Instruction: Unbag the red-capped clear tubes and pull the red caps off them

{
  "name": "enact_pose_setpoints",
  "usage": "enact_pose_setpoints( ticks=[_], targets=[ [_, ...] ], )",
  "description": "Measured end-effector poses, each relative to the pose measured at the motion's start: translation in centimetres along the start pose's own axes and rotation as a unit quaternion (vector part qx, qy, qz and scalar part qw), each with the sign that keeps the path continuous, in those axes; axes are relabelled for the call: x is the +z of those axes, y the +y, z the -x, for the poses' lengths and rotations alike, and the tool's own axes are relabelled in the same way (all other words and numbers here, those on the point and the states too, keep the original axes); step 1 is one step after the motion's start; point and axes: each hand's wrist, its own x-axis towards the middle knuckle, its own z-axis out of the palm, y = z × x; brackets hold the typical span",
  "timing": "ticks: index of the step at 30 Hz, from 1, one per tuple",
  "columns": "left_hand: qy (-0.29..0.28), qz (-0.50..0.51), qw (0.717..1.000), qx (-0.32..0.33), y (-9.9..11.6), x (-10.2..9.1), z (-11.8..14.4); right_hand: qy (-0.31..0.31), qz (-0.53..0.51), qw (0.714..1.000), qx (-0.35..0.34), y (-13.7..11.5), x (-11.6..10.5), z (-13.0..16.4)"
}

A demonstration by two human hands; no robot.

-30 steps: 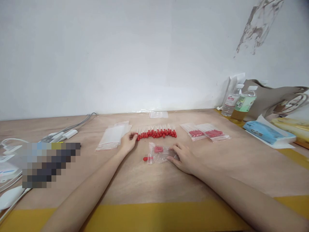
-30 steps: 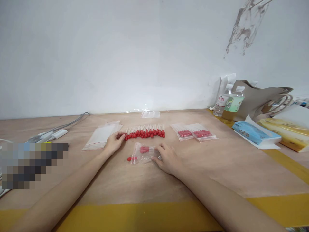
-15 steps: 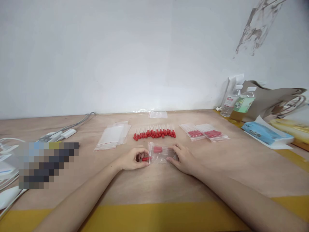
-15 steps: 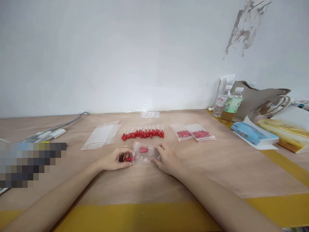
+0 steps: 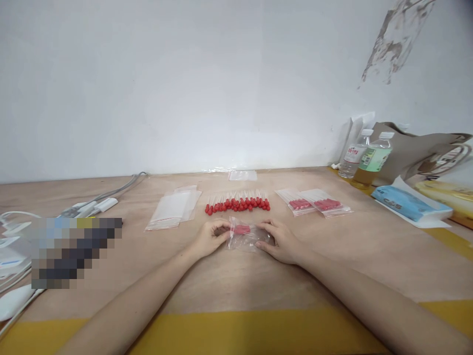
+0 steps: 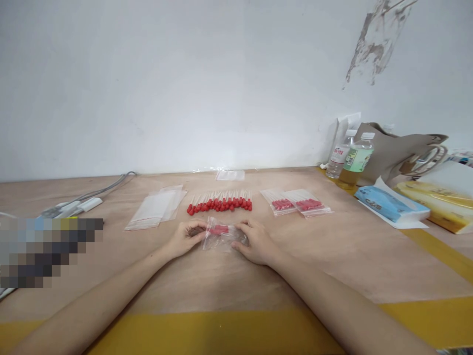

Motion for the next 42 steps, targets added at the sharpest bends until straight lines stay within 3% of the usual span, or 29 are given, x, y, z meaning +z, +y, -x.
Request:
enact_pose_setpoints(
  ticks=[5,8,15,25,36,42],
  targets=[
    [-0.048,0.002,0.999,-0.006,0.9,-0.2,0.1,0.012,0.001,1.000,-0.009,0.0,0.1,-0.2],
    [-0.029,0.005,1.000,0.001,1.0,-0.3,0.2,0.034,0.022,0.999,0.005,0.1,0.2,-0.2],
    [-0.041,-0.115,0.992,0.014,1.3,0.6,-0.3,0.028,0.040,0.999,0.000,0.3,0.4,-0.3],
    [-0.032,-0.239,0.964,0.113,1.5,1.0,-0.8,0.033,0.016,0.999,-0.027,0.3,0.5,-0.3],
    [-0.130,-0.303,0.934,0.134,2.0,-1.1,0.0,0.034,0.038,0.999,-0.004,0.6,0.3,-0.3],
    [-0.084,-0.255,0.957,0.114,1.7,-1.1,0.0,-0.026,0.056,0.998,-0.027,0.0,-0.4,-0.1]
  ],
)
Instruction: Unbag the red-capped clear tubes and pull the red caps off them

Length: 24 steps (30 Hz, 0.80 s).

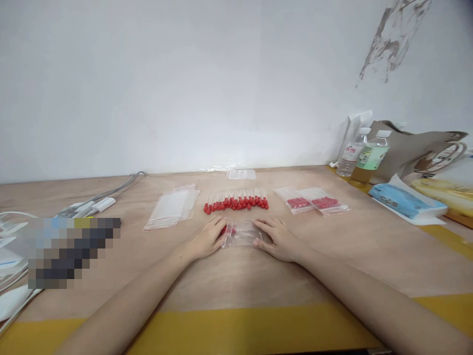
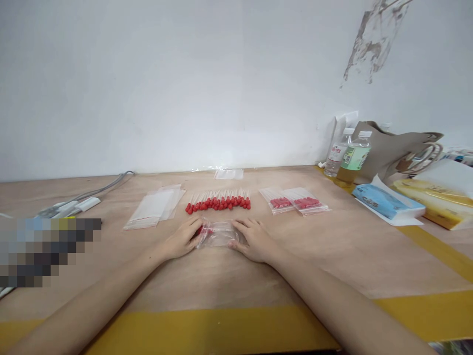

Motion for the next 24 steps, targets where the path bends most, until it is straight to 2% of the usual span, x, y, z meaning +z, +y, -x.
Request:
enact_pose_setpoints(
  ticks=[4,8,12,18,22,24],
  targets=[
    [0.002,0.138,0.989,-0.057,-1.2,-1.5,0.4,-0.052,0.009,0.999,0.010,0.0,-0.5,0.0],
    [-0.008,0.268,0.949,-0.164,-3.9,-3.1,1.3,-0.068,0.008,0.998,0.011,0.2,-0.8,0.0],
    [-0.012,0.320,0.914,-0.248,-5.5,-3.6,1.8,-0.070,0.004,0.997,0.014,0.1,-0.9,0.1],
    [-0.031,0.285,0.931,-0.227,-4.0,-3.5,1.4,-0.061,0.007,0.998,0.012,0.1,-0.7,0.1],
    [-0.029,0.288,0.924,-0.249,-4.1,-4.6,1.5,-0.068,0.008,0.998,0.013,0.1,-0.8,0.1],
    [-0.031,0.272,0.929,-0.248,-4.4,-5.4,1.7,-0.076,0.009,0.997,0.017,0.0,-0.9,0.1]
  ],
)
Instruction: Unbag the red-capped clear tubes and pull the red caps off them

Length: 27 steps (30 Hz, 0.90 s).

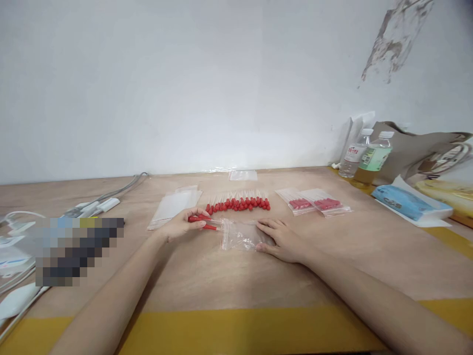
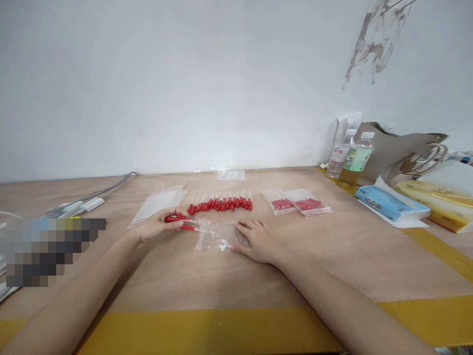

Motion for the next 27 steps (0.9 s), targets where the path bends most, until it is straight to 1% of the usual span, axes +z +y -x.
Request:
enact_pose_setpoints(
  ticks=[4,5,6,8,10,12,13,14,15,17,20,23,25,27],
  targets=[
    [-0.004,-0.030,0.999,-0.009,0.6,-2.1,0.9,-0.009,-0.003,1.000,0.010,0.0,0.0,0.0],
    [0.008,-0.029,0.999,-0.018,0.8,-2.7,1.2,-0.009,-0.005,1.000,0.010,0.0,0.0,0.0],
    [0.031,-0.026,0.999,-0.026,0.8,-3.4,1.4,-0.010,-0.006,1.000,0.008,0.0,0.0,0.0],
    [0.100,-0.023,0.994,-0.031,0.8,-4.4,1.5,-0.010,-0.006,1.000,0.005,0.0,0.0,0.0],
    [0.196,-0.023,0.980,-0.008,0.5,-4.7,0.9,-0.010,-0.007,1.000,0.006,0.0,-0.1,0.0],
    [0.288,-0.033,0.957,0.036,0.2,-4.1,-0.4,-0.012,-0.008,1.000,0.008,0.0,-0.1,0.0],
    [0.322,-0.049,0.943,0.065,0.0,-3.5,-1.3,-0.013,-0.008,1.000,0.008,-0.1,-0.1,0.0],
    [0.338,-0.076,0.933,0.098,-0.2,-2.8,-2.2,-0.012,-0.008,1.000,0.007,-0.1,-0.2,0.0],
    [0.341,-0.115,0.924,0.132,-0.3,-2.0,-3.1,-0.012,-0.007,1.000,0.006,-0.1,-0.2,0.0],
    [0.305,-0.202,0.913,0.181,-0.6,-0.4,-4.6,-0.009,-0.005,1.000,0.003,-0.1,-0.2,0.0],
    [0.235,-0.291,0.903,0.210,-0.8,1.2,-6.2,-0.006,-0.001,1.000,0.000,-0.1,-0.1,0.0],
    [0.201,-0.324,0.901,0.206,-1.1,1.8,-7.1,-0.004,0.005,1.000,0.002,0.0,0.0,0.1],
    [0.187,-0.313,0.913,0.180,-1.3,1.9,-7.6,-0.005,0.007,1.000,0.001,0.0,0.0,0.1],
    [0.181,-0.285,0.931,0.141,-1.4,1.9,-7.9,-0.005,0.007,1.000,0.000,0.0,0.0,0.1]
  ],
)
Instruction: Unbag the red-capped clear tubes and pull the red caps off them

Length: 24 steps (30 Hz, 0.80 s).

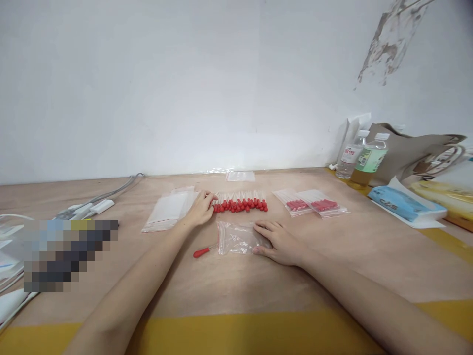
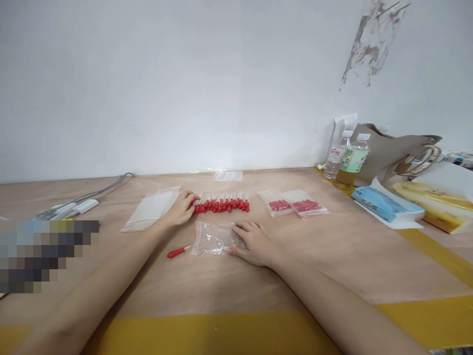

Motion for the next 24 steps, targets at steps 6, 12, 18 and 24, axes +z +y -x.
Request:
enact_pose_setpoints(
  ticks=[6,12,18,24],
  targets=[
    [0.031,0.035,0.998,-0.052,1.4,-2.0,2.4,-0.002,-0.004,1.000,0.000,0.0,-0.1,0.0],
    [-0.170,0.053,0.983,0.041,5.3,-5.4,9.2,0.001,-0.005,1.000,-0.001,-0.2,-0.2,0.0],
    [-0.193,0.062,0.978,-0.041,5.3,-6.3,12.3,-0.006,-0.003,1.000,0.007,-0.2,-0.3,0.0],
    [0.061,-0.019,0.995,-0.081,2.6,-8.5,8.5,-0.004,-0.003,1.000,0.004,-0.1,-0.1,0.0]
  ],
)
